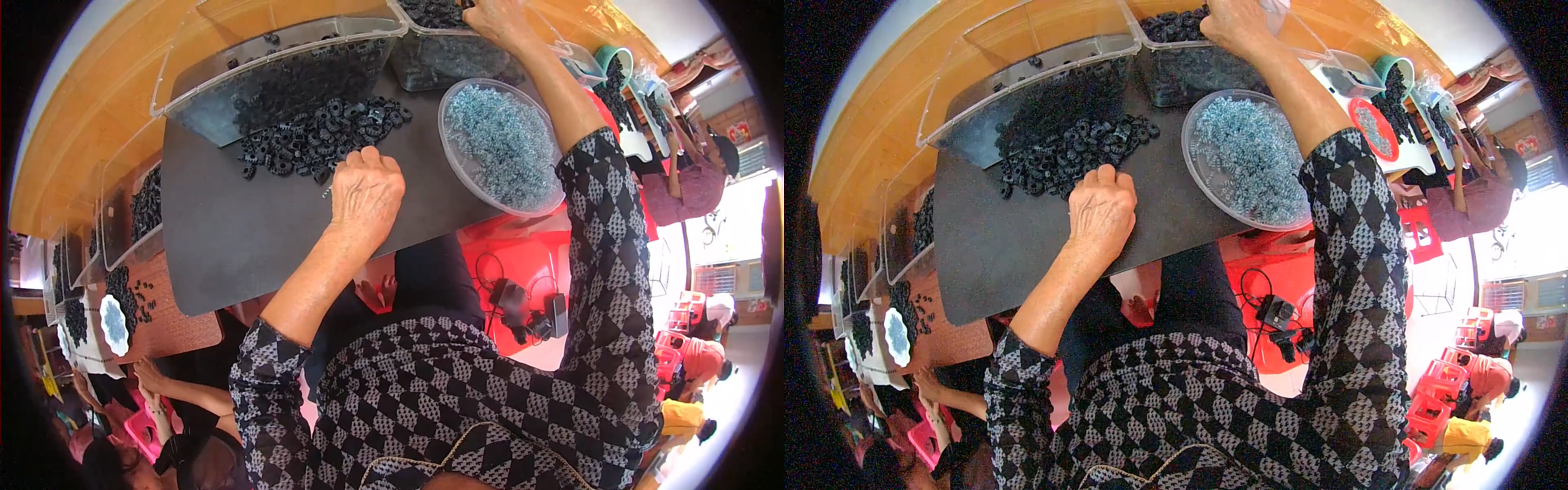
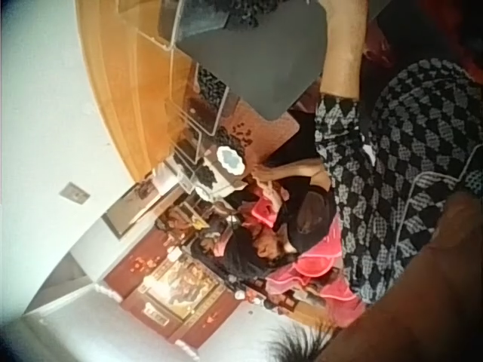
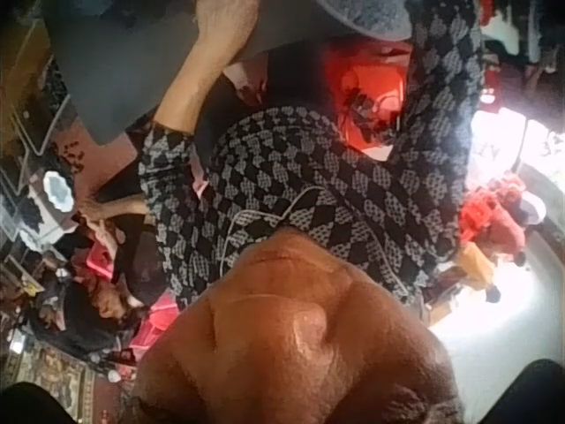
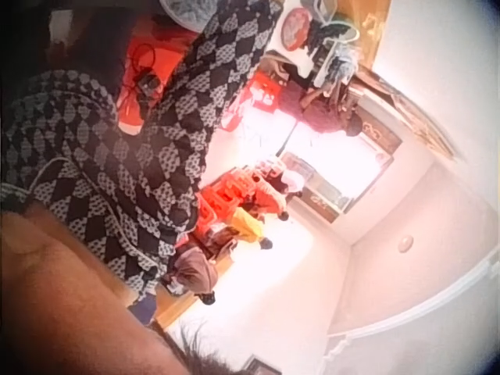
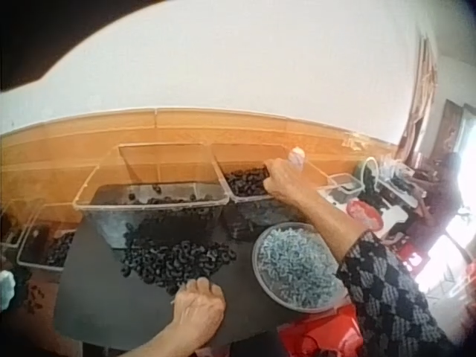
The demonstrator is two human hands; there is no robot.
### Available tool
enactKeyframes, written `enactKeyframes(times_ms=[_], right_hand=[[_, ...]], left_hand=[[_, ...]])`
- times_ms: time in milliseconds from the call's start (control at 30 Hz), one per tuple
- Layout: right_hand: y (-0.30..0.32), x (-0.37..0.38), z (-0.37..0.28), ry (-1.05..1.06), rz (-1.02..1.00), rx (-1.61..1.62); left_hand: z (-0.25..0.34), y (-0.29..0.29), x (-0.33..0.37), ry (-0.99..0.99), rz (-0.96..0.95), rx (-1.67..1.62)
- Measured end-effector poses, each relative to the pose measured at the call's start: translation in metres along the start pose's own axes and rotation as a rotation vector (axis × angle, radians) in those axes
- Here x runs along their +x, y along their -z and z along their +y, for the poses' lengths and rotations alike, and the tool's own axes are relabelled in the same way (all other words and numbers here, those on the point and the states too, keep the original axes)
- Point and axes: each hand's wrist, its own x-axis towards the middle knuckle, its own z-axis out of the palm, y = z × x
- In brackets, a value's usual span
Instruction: The person assembles small components by picking up springs and black plastic parts and inserting the springs into the plastic parts by hand.
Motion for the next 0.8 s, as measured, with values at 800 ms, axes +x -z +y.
enactKeyframes(times_ms=[800], right_hand=[[-0.02, -0.194, -0.158, 0.402, -0.089, 0.812]], left_hand=[[-0.014, 0.045, -0.077, 0.942, 0.251, -1.956]])
